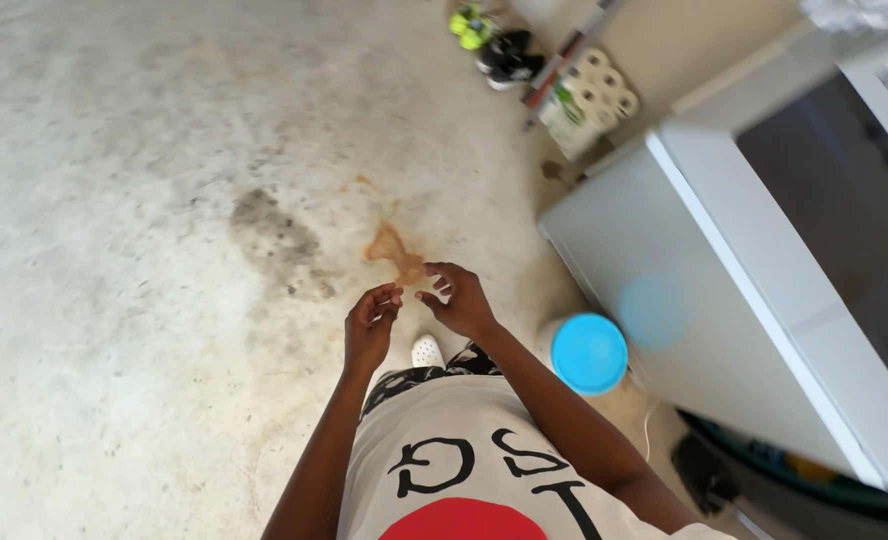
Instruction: The person interacts with a basin and washing machine, cleans a dirty lid, pours liquid into a cup, and attaches a handle to a bucket lid.
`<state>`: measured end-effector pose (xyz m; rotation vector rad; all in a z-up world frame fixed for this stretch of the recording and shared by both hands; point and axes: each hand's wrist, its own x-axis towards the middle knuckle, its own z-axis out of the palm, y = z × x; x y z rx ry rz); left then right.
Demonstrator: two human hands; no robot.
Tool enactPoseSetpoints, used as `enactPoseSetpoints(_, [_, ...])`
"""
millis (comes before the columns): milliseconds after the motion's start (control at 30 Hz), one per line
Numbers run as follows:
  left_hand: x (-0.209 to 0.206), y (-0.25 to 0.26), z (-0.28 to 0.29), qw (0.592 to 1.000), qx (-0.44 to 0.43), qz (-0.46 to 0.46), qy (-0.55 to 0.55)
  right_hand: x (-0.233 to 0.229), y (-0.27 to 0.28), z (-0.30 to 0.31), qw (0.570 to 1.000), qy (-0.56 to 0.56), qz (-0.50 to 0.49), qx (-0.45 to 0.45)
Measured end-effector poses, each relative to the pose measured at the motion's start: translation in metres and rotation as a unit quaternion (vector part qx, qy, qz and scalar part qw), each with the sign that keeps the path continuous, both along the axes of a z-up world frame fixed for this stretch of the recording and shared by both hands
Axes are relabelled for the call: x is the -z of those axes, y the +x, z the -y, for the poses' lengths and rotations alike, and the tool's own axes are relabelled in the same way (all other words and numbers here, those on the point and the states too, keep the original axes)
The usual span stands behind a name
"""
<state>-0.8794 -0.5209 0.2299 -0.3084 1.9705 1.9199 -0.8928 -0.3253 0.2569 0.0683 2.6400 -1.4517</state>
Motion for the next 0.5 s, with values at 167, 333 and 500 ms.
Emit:
enactPoseSetpoints(167, [0.016,-0.065,0.039,0.996,-0.088,0.025,0.023,0.018,-0.089,0.045,0.998,-0.023,0.001,-0.062])
enactPoseSetpoints(333, [0.042,-0.157,0.063,0.987,-0.15,0.036,0.052,0.033,-0.2,0.086,0.993,-0.045,0.04,-0.104])
enactPoseSetpoints(500, [0.044,-0.285,0.101,0.987,-0.157,-0.01,0.024,0.056,-0.332,0.129,0.988,-0.066,0.015,-0.139])
